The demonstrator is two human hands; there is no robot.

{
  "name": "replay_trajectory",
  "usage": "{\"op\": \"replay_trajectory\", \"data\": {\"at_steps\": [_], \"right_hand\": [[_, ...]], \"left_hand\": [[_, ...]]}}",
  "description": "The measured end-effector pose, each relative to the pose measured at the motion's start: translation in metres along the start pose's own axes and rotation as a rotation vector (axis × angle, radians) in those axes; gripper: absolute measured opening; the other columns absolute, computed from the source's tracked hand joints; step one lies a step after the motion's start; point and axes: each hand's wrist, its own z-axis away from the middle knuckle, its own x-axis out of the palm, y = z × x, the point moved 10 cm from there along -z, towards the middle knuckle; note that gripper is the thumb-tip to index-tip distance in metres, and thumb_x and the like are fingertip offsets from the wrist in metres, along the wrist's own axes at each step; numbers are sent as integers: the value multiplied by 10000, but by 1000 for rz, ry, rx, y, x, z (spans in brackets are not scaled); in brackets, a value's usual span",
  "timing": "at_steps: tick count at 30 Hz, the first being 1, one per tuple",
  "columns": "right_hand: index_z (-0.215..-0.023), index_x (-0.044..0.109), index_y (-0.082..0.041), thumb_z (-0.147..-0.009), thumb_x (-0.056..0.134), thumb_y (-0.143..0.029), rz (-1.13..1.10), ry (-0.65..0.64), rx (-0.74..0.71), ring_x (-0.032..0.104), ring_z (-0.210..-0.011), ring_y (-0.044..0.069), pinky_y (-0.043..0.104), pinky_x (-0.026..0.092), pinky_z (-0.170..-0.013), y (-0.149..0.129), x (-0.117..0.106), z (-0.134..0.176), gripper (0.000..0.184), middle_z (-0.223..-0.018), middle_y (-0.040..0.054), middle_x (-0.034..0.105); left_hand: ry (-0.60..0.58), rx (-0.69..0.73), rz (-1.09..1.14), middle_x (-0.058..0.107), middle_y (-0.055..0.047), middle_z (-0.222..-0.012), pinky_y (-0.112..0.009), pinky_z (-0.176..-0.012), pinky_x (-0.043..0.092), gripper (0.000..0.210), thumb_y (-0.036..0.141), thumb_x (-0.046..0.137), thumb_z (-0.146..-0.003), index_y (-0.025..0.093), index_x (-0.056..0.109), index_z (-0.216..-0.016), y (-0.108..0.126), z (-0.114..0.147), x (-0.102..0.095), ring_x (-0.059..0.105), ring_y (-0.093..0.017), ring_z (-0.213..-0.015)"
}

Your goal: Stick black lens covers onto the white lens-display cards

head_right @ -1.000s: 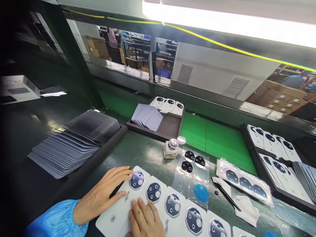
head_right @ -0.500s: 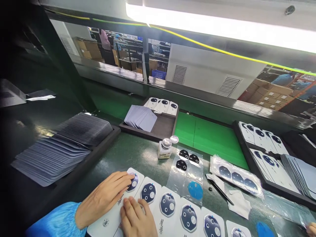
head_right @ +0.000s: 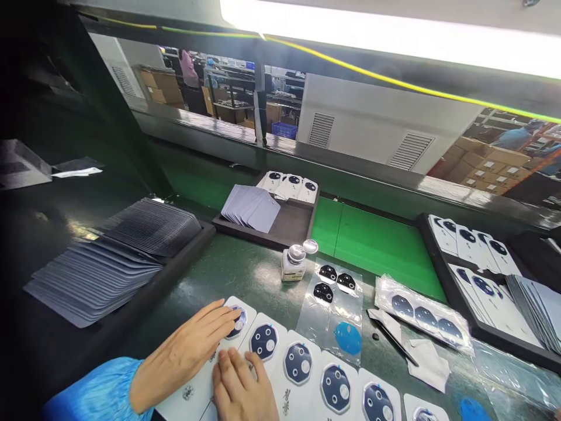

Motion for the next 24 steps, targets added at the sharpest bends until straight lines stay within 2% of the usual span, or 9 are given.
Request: {"op": "replay_trajectory", "data": {"at_steps": [5,10,12,15,18,20,24], "right_hand": [[-785,666,-171,-1010,331,-114,6,-6,1,655,-809,89,258,453,-737,0,1,0,408,-828,-39,760],[-797,669,-174,-1013,310,-103,-2,-15,-2,657,-818,88,254,453,-744,0,2,1,425,-837,-40,760],[-798,670,-171,-1015,282,-97,-4,-15,-3,659,-821,90,253,455,-742,0,2,1,450,-838,-36,759],[-802,671,-165,-1016,272,-105,-11,-23,-7,660,-827,97,255,461,-741,0,2,1,456,-845,-29,759],[-811,672,-161,-1018,284,-130,-16,-35,-11,660,-838,104,259,463,-744,0,2,2,441,-861,-21,759],[-811,672,-162,-1016,296,-136,-18,-43,-11,659,-844,107,260,463,-750,0,3,2,429,-867,-18,759],[-838,675,-166,-1009,330,-145,-23,-55,-18,654,-862,112,263,459,-767,-1,5,7,386,-888,-16,759]], "left_hand": [[-46,-31,69,703,-11,-1009,-339,-1052,369,406,-64,307,-757,185,562,-953,-3,-1,6,633,-158,-962],[-36,-113,152,689,16,-953,-400,-1163,192,405,-72,310,-779,200,571,-926,-10,-1,11,615,-155,-955],[-74,-142,236,680,13,-965,-405,-1168,181,408,-65,289,-800,201,560,-952,-16,1,17,607,-148,-971],[-131,-236,430,667,13,-942,-382,-1117,299,342,10,283,-883,213,539,-986,-36,5,27,609,-136,-947],[-128,-428,546,639,-2,-892,-327,-905,471,215,164,330,-944,226,536,-925,-68,8,33,599,-160,-892],[-119,-525,548,610,-13,-873,-308,-792,494,184,216,350,-939,225,526,-887,-85,10,36,584,-175,-862],[-122,-587,545,580,-6,-848,-301,-777,495,145,221,374,-914,225,513,-871,-95,12,39,574,-173,-836]]}}
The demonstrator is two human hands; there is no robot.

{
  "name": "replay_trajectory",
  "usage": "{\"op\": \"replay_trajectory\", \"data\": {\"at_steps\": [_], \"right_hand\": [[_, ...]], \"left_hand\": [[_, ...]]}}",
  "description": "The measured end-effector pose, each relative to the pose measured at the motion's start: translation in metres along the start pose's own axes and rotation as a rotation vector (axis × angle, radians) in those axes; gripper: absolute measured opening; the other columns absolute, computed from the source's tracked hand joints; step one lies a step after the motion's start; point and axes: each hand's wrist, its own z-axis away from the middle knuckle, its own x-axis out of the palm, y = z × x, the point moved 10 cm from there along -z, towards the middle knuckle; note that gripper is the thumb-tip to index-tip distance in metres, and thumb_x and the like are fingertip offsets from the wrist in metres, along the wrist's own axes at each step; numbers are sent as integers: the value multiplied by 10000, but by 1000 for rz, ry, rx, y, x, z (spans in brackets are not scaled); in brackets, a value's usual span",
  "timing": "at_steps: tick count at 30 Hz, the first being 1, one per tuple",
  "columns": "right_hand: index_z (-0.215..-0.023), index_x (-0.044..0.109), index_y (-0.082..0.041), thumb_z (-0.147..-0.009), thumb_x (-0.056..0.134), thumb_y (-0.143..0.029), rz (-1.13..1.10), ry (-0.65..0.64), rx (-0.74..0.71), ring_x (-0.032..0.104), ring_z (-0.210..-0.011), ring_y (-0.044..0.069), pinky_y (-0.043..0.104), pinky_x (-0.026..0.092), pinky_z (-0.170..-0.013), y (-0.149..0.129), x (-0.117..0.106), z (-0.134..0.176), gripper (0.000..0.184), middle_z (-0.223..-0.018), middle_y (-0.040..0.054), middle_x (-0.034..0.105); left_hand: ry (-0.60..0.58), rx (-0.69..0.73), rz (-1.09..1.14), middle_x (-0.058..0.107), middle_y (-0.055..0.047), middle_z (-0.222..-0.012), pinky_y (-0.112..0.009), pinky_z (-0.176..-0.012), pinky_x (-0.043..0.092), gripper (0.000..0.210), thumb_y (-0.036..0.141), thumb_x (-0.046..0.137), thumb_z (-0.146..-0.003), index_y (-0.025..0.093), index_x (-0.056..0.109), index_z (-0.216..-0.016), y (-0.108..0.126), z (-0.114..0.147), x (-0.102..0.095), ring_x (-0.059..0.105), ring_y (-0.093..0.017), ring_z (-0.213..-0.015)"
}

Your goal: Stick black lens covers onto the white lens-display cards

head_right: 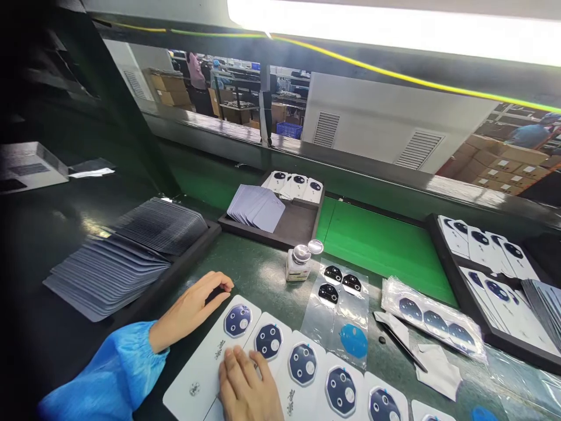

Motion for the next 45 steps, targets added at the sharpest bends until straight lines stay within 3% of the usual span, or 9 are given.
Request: {"op": "replay_trajectory", "data": {"at_steps": [9,24,37,45], "right_hand": [[-860,682,-170,-1007,339,-162,-12,-8,-2,647,-886,122,262,458,-783,1,3,4,373,-904,-7,757],[-828,677,-173,-1013,292,-140,-8,8,-1,661,-852,110,249,470,-762,1,2,0,429,-870,-18,761],[-888,685,-167,-993,378,-155,-28,-34,-9,650,-918,121,253,483,-790,0,4,4,325,-936,-2,754],[-839,677,-167,-1011,327,-163,-15,-2,9,667,-855,110,243,498,-749,1,-1,-3,390,-882,-17,761]], "left_hand": [[-70,-20,63,592,-11,-874,-286,-809,505,155,235,378,-915,217,530,-890,-1,3,11,586,-163,-862],[-90,-7,82,580,-9,-871,-278,-805,493,159,204,377,-916,217,532,-884,7,5,15,576,-159,-857],[-116,61,76,610,-13,-899,-301,-834,479,156,174,367,-915,227,514,-908,14,4,19,560,-176,-911],[-119,68,65,611,-10,-895,-301,-836,480,161,170,366,-923,220,519,-908,14,4,19,561,-170,-905]]}}
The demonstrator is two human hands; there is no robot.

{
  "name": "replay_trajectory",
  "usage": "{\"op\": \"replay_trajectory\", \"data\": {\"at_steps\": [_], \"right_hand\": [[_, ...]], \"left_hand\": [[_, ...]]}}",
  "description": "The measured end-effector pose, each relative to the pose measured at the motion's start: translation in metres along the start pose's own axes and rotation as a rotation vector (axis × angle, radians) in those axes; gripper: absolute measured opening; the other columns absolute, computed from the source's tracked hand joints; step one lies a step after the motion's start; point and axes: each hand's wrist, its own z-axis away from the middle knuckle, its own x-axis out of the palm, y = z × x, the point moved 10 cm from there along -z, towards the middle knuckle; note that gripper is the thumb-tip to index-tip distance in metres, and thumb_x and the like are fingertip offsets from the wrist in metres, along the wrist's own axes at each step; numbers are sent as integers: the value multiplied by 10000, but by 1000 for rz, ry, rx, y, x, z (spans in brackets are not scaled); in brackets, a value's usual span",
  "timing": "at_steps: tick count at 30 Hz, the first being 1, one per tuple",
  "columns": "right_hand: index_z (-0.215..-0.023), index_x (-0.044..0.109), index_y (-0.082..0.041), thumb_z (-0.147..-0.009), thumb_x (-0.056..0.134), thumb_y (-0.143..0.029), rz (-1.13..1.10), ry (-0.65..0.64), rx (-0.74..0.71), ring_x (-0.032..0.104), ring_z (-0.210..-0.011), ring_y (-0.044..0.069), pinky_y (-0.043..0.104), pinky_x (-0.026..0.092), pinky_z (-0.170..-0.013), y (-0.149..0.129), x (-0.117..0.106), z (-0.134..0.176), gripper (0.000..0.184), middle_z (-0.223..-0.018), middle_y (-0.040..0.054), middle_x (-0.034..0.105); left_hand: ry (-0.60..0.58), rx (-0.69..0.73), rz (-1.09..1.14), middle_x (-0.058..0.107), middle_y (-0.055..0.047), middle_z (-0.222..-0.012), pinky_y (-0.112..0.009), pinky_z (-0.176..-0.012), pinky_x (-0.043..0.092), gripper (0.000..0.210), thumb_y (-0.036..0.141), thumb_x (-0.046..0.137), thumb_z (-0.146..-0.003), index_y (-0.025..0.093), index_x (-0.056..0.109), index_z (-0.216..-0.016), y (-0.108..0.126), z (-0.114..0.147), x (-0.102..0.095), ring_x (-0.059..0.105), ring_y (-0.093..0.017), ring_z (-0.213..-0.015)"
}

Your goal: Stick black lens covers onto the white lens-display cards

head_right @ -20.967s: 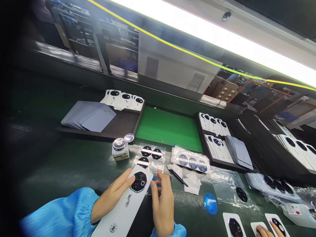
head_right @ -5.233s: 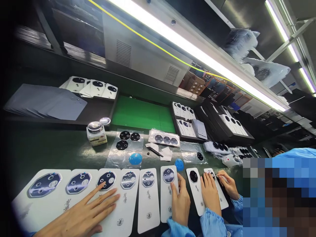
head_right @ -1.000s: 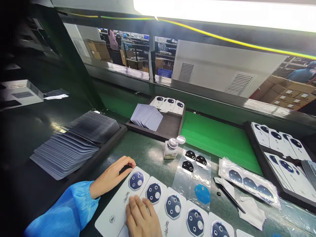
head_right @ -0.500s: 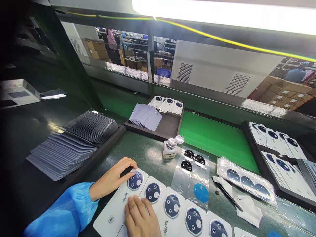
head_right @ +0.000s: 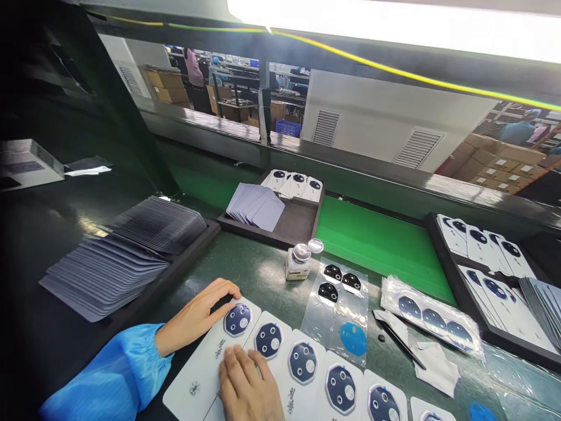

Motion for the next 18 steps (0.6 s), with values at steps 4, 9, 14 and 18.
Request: {"op": "replay_trajectory", "data": {"at_steps": [4,9,14,18], "right_hand": [[-832,676,-168,-1006,334,-142,3,2,3,671,-860,109,243,502,-743,0,1,1,384,-888,-15,762],[-888,682,-165,-976,411,-133,-1,-42,-20,665,-911,121,252,510,-769,-2,7,10,287,-944,8,756],[-858,681,-166,-980,395,-136,-10,-12,-1,668,-887,119,248,514,-747,-1,3,6,312,-927,-5,759],[-837,679,-160,-987,387,-142,-13,3,13,667,-875,116,244,509,-744,-1,0,2,328,-903,-6,760]], "left_hand": [[2,0,-2,613,-10,-890,-300,-828,484,161,184,371,-933,221,525,-906,1,0,0,565,-171,-896],[6,7,-1,609,-9,-879,-298,-820,483,161,195,365,-934,223,517,-889,1,-1,0,563,-174,-890],[9,9,-5,607,-10,-873,-295,-807,477,155,201,368,-933,223,515,-887,1,-1,0,561,-174,-877],[9,7,-6,608,-13,-873,-294,-804,476,162,217,371,-943,219,524,-887,1,0,0,562,-175,-879]]}}
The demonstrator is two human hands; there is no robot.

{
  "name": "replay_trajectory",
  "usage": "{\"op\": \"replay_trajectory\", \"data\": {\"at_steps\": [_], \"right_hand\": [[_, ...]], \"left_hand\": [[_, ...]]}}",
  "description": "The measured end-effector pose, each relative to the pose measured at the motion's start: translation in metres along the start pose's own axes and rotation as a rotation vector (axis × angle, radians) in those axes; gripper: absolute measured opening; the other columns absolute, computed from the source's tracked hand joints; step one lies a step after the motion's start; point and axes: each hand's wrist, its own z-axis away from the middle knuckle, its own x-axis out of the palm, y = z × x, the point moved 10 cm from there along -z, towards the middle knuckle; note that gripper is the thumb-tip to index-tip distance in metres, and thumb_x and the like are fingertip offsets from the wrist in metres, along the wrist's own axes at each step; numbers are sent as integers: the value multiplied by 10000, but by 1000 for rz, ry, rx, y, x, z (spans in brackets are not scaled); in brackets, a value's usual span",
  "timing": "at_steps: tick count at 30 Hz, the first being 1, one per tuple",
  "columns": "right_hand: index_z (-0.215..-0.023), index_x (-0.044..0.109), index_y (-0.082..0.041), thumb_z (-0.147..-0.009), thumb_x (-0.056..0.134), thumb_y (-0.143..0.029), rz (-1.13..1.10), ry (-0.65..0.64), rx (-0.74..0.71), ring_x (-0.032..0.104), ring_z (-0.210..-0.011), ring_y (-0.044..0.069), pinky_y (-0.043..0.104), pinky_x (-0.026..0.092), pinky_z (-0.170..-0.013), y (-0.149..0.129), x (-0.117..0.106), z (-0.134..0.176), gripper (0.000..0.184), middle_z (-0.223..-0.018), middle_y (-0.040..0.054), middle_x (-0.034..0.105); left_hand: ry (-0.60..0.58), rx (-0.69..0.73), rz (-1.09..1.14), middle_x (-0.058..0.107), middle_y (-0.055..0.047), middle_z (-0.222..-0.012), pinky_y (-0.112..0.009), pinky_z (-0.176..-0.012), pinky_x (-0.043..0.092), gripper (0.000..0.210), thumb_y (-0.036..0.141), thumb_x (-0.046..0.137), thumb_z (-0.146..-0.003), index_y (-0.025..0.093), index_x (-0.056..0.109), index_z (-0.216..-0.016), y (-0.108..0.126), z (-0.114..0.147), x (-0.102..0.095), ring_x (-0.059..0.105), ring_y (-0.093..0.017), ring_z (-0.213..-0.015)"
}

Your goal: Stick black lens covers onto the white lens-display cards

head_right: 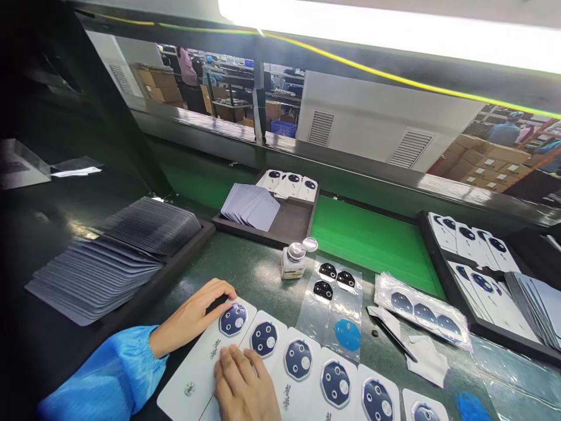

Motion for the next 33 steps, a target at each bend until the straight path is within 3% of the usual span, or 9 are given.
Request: {"op": "replay_trajectory", "data": {"at_steps": [17,20,23,26,33], "right_hand": [[-820,672,-151,-1015,295,-139,25,3,21,671,-844,119,247,501,-736,-1,-6,-6,425,-884,-9,758],[-829,676,-144,-1014,297,-144,30,6,21,668,-855,127,255,498,-742,-2,-5,-6,422,-889,2,755],[-805,675,-143,-1018,275,-131,22,29,23,662,-842,117,252,490,-726,-3,-6,-7,453,-855,3,745],[-683,639,-155,-995,338,-84,6,102,30,641,-743,92,232,475,-679,-2,-11,-11,439,-725,-16,702],[-596,590,-154,-943,387,-23,14,129,-19,545,-565,83,242,376,-497,-9,-13,-11,423,-609,-14,603]], "left_hand": [[16,47,-15,677,-5,-957,-282,-863,473,221,300,442,-959,242,638,-1044,-3,1,3,586,-173,-956],[116,94,-57,690,4,-917,-274,-821,468,269,281,397,-977,245,660,-1021,3,3,-8,601,-160,-906],[248,137,-151,659,12,-750,-276,-734,447,317,263,404,-973,221,658,-788,12,6,-23,593,-149,-768],[346,169,-193,569,28,-602,-265,-675,425,375,242,436,-960,195,544,-604,22,9,-36,547,-128,-653],[462,192,-166,514,37,-562,-244,-611,429,363,198,430,-945,200,487,-586,27,14,-47,526,-114,-586]]}}
